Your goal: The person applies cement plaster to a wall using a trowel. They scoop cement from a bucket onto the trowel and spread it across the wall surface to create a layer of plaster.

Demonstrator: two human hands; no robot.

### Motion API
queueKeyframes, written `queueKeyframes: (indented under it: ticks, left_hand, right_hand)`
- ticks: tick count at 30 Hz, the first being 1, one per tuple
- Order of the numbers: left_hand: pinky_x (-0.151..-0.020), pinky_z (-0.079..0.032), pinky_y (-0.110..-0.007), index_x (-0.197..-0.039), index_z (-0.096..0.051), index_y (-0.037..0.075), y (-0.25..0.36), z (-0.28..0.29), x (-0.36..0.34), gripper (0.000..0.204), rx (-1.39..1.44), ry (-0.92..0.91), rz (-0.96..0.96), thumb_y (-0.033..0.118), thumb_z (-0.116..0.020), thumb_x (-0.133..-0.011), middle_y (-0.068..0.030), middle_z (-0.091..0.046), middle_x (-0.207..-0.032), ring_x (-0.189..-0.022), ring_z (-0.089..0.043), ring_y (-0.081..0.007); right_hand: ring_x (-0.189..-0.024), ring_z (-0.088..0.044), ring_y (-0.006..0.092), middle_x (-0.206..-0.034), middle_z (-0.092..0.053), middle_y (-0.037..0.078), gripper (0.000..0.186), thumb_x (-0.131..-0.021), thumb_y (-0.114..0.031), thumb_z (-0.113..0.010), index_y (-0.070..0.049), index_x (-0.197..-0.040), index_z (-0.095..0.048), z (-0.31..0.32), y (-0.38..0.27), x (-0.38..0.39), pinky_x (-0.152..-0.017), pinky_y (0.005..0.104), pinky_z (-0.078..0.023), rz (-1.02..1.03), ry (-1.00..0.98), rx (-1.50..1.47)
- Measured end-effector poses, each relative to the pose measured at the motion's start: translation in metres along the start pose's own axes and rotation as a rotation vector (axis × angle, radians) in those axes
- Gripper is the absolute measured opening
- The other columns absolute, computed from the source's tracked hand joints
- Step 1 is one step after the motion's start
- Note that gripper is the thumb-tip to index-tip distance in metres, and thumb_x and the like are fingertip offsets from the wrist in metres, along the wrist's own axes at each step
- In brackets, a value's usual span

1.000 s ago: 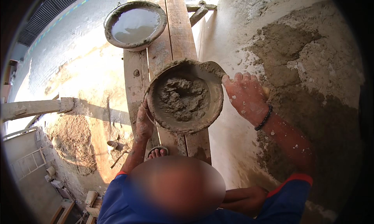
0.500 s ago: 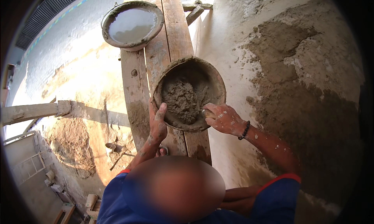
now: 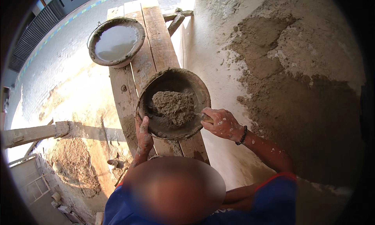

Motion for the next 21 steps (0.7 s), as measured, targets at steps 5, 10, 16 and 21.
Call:
queueKeyframes:
  ticks: [5, 10, 16, 21]
  left_hand:
    - [-0.111, -0.026, -0.034, -0.149, -0.018, -0.002, -0.006, 0.016, 0.003, 0.067, -0.009, 0.097, -0.012, 0.031, -0.044, -0.097, -0.0167, -0.03, -0.148, -0.134, -0.034, -0.0253]
    - [-0.111, -0.026, -0.037, -0.147, -0.021, -0.005, -0.013, 0.009, -0.003, 0.072, -0.202, 0.033, -0.085, 0.037, -0.046, -0.094, -0.0188, -0.032, -0.146, -0.133, -0.033, -0.0281]
    - [-0.111, -0.028, -0.036, -0.147, -0.02, 0.001, 0.004, 0.017, 0.001, 0.061, -0.029, -0.017, -0.12, 0.023, -0.045, -0.095, -0.0144, -0.037, -0.143, -0.131, -0.038, -0.0244]
    - [-0.109, -0.031, -0.036, -0.147, -0.022, 0.002, -0.021, 0.008, -0.001, 0.061, -0.089, 0.072, -0.041, 0.02, -0.046, -0.094, -0.0134, -0.04, -0.141, -0.129, -0.041, -0.0235]
  right_hand:
    - [-0.082, -0.064, 0.0369, -0.09, -0.063, 0.018, 0.037, -0.079, -0.018, -0.067, 0.002, -0.107, -0.054, 0.057, -0.025, 0.016, -0.073, 0.0433, -0.051, 0.074, 0.076, -0.133]
    - [-0.082, -0.063, 0.0356, -0.09, -0.062, 0.018, 0.042, -0.076, -0.016, -0.07, 0.003, -0.11, -0.053, 0.145, -0.056, 0.068, -0.074, 0.0412, -0.049, 0.09, 0.096, -0.191]
    - [-0.066, -0.062, 0.0148, -0.083, -0.064, 0.009, 0.04, -0.085, -0.021, -0.067, 0.003, -0.115, -0.058, 0.183, 0.03, 0.092, -0.057, 0.0303, -0.051, -0.238, 0.156, -0.617]
    - [-0.059, -0.052, 0.0068, -0.076, -0.057, 0.002, 0.055, -0.091, -0.03, -0.061, -0.001, -0.136, -0.047, 0.325, 0.112, 0.207, -0.049, 0.0249, -0.046, -0.631, 1.007, -0.001]
Point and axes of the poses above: each hand's wrist, its own x-axis away from the middle knuckle, its own z-axis out of the back of the hand, y = z × x, the point moved 7 cm from there along -x, towards the middle knuckle
